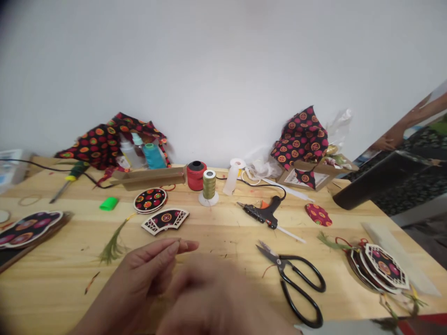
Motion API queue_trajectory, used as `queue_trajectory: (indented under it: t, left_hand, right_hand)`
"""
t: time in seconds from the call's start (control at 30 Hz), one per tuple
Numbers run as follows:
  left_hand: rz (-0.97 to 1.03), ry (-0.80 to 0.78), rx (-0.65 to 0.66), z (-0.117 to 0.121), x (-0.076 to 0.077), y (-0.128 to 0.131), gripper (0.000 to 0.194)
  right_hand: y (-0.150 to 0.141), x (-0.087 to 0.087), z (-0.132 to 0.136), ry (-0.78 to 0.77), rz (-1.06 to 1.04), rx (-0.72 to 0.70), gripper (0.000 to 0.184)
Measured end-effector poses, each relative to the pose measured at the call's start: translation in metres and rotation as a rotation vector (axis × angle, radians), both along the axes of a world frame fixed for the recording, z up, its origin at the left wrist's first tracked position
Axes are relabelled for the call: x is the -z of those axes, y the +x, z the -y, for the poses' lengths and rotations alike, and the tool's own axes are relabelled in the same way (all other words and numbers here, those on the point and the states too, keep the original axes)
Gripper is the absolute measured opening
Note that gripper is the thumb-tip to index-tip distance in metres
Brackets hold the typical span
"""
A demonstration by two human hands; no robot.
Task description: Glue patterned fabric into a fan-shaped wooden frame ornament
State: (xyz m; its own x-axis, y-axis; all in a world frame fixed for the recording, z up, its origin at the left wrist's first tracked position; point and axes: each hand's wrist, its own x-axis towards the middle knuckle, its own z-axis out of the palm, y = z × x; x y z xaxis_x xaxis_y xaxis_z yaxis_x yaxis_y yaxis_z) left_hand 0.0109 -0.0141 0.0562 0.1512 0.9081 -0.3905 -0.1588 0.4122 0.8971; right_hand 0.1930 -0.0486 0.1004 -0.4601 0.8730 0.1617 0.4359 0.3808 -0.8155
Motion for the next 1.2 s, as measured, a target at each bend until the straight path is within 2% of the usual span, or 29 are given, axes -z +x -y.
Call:
queue_trajectory:
  t: [0.03, 0.17, 0.3, 0.5, 0.63, 0.87, 1.2]
  left_hand:
    - [0.034, -0.028, 0.025, 0.002, 0.0, 0.002, 0.041]
    - [0.086, -0.062, 0.076, 0.007, 0.002, 0.01, 0.031]
    - [0.025, -0.047, 0.121, 0.008, 0.005, 0.017, 0.033]
    - [-0.021, -0.065, 0.134, 0.009, 0.008, 0.022, 0.033]
    - [-0.022, -0.071, 0.131, 0.009, 0.009, 0.026, 0.029]
    - [0.048, -0.134, 0.104, 0.009, 0.004, 0.031, 0.027]
    - [0.057, -0.174, 0.046, 0.005, 0.004, 0.033, 0.03]
  right_hand:
    - [-0.005, 0.008, -0.008, -0.001, -0.017, 0.031, 0.011]
    - [-0.011, 0.028, -0.029, -0.038, -0.196, 0.299, 0.011]
    - [-0.008, 0.039, -0.032, -0.147, -0.358, 0.382, 0.009]
    - [-0.005, 0.05, -0.03, -0.228, -0.46, 0.422, 0.008]
    - [-0.004, 0.053, -0.028, -0.268, -0.533, 0.398, 0.006]
    - [-0.002, 0.051, -0.028, -0.167, -0.46, 0.428, 0.01]
    - [0.006, 0.058, -0.029, -0.361, -0.476, 0.471, 0.008]
